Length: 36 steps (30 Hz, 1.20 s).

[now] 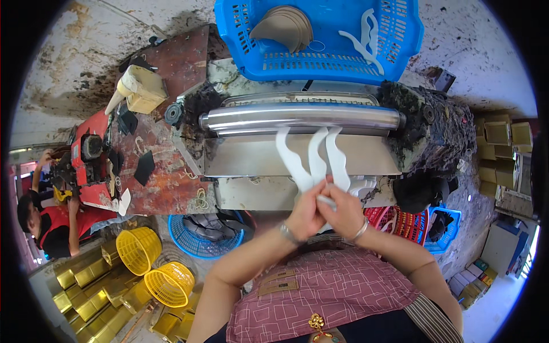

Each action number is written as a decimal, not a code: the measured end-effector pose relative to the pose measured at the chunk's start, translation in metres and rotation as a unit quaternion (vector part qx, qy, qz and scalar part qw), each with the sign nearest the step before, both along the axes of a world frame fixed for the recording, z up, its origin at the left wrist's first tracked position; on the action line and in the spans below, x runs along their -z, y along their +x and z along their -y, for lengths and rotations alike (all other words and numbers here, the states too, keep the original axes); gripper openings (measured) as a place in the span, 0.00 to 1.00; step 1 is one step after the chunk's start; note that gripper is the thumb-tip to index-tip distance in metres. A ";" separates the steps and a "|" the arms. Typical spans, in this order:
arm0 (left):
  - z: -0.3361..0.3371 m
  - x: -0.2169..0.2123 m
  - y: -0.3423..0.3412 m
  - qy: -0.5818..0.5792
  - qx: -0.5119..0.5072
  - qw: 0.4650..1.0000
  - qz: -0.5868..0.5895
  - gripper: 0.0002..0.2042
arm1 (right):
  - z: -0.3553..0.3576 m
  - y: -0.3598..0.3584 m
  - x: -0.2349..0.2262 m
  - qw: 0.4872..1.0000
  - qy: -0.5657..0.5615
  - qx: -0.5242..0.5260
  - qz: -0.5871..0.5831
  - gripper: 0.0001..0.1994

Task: The worker feeds shoe components through an industrial roller machine to apply pressure or glue, then sorts the processed pieces into baskets.

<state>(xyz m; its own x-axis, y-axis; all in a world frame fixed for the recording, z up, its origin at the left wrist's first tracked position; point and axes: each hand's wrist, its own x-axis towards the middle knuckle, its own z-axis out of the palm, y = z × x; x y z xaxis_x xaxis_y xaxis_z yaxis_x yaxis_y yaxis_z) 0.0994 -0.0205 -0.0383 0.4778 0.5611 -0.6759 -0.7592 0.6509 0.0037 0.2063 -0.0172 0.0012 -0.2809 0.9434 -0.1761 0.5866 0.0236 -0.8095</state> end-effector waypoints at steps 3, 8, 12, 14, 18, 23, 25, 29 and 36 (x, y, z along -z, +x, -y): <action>-0.036 0.016 -0.005 0.040 -0.003 0.997 0.068 0.14 | -0.030 -0.001 0.006 0.997 0.071 0.016 -0.009 0.10; -0.039 0.013 -0.041 0.100 0.009 0.983 0.154 0.15 | -0.059 0.007 -0.029 0.995 -0.007 -0.099 0.018 0.11; -0.022 -0.005 -0.069 0.081 0.095 0.992 -0.008 0.16 | -0.135 0.014 -0.033 0.975 0.183 0.028 0.123 0.12; -0.010 -0.013 -0.074 0.072 0.129 0.986 -0.079 0.15 | -0.168 0.024 -0.022 0.978 0.115 0.019 0.172 0.12; 0.007 -0.024 -0.078 0.235 0.171 0.917 -0.272 0.12 | -0.196 0.028 -0.023 0.934 0.334 -0.018 0.130 0.15; -0.018 -0.022 -0.049 0.218 0.103 0.948 -0.207 0.14 | -0.146 0.010 -0.048 0.872 0.304 -0.204 0.324 0.20; -0.032 -0.019 -0.026 0.142 0.051 0.984 -0.097 0.14 | -0.110 0.009 -0.045 0.895 0.152 -0.207 0.366 0.17; -0.040 -0.009 -0.002 0.181 0.008 0.980 -0.079 0.09 | -0.056 0.029 -0.021 0.943 0.022 -0.161 0.291 0.13; -0.037 -0.007 -0.010 0.278 0.107 0.840 -0.453 0.08 | -0.178 0.042 -0.008 0.988 0.103 -0.016 0.113 0.18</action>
<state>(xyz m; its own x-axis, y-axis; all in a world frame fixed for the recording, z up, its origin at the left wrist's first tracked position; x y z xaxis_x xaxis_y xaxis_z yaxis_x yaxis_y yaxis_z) 0.0895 0.0166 -0.0310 0.0388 0.8773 -0.4784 -0.1454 0.4787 0.8659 0.2483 0.1608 0.0094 -0.2858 0.9573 -0.0430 0.7479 0.1947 -0.6347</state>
